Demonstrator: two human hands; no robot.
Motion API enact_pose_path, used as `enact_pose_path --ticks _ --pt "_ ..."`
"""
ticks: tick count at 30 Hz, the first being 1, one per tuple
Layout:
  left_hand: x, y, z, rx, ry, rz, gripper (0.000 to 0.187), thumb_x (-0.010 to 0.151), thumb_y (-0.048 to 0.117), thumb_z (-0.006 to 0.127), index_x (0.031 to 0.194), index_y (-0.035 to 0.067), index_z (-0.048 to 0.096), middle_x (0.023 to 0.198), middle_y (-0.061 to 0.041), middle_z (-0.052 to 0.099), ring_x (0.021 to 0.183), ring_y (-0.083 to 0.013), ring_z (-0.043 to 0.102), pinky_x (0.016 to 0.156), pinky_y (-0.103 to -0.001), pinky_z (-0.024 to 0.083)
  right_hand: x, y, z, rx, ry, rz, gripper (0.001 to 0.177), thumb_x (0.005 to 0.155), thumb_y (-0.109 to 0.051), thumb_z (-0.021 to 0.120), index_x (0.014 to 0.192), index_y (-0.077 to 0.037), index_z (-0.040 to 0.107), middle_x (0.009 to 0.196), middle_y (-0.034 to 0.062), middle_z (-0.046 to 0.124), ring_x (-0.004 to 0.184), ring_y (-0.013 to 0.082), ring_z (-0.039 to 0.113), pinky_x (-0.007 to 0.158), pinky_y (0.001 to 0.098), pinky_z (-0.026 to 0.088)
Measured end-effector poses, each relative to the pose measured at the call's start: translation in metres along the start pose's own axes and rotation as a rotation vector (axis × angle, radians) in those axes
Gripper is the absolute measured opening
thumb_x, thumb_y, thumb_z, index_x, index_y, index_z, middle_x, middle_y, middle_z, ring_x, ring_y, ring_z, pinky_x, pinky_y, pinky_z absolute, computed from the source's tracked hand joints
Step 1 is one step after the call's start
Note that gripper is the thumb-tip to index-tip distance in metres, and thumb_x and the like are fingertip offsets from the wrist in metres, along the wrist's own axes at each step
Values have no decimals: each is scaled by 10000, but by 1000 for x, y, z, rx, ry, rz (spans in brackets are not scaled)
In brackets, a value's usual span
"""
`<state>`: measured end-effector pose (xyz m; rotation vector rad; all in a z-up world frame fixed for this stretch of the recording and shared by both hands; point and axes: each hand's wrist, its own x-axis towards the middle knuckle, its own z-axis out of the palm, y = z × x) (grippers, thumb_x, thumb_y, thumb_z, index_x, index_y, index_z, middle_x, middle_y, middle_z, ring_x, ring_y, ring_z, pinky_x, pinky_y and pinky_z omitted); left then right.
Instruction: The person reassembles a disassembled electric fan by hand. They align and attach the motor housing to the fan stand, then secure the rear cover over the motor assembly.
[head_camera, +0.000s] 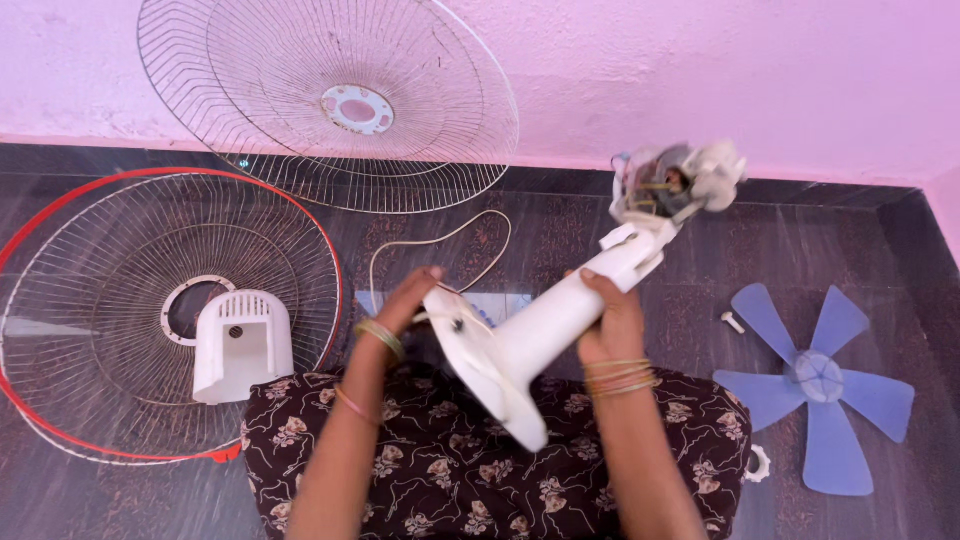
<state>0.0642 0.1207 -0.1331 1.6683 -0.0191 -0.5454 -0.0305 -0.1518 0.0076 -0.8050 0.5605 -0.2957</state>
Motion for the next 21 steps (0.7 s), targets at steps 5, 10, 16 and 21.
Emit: enact_pose_path --ticks 5,10,16,21 --pt "10 33 -30 -136 -59 -295 613 834 561 582 1252 117 635 1251 -101 650 1146 -333 674 891 -523 604 15 39 -12 107 120 98 650 752 21 753 1348 -35 502 1178 141 629 1153 308 610 1100 486 483" --pt "15 40 -47 -118 -64 -370 585 862 542 597 1239 98 643 1276 -167 654 1148 -340 654 821 -509 632 26 78 -29 256 99 143 595 797 -9 772 1332 14 512 1191 147 618 1177 310 595 1114 472 485" --pt "31 26 -59 -37 -86 -426 760 799 660 567 1330 118 609 1402 -161 601 1272 -374 584 917 -570 587 27 111 -36 343 77 156 467 826 -12 753 1256 4 571 1128 123 631 1093 282 616 1040 468 512" --pt "33 21 -67 -29 -11 -416 1040 793 856 487 1463 62 520 1547 -217 467 1385 -467 439 973 -607 545 30 125 -33 389 121 176 455 807 10 751 1230 -29 589 1105 96 640 1071 266 628 1028 462 523"
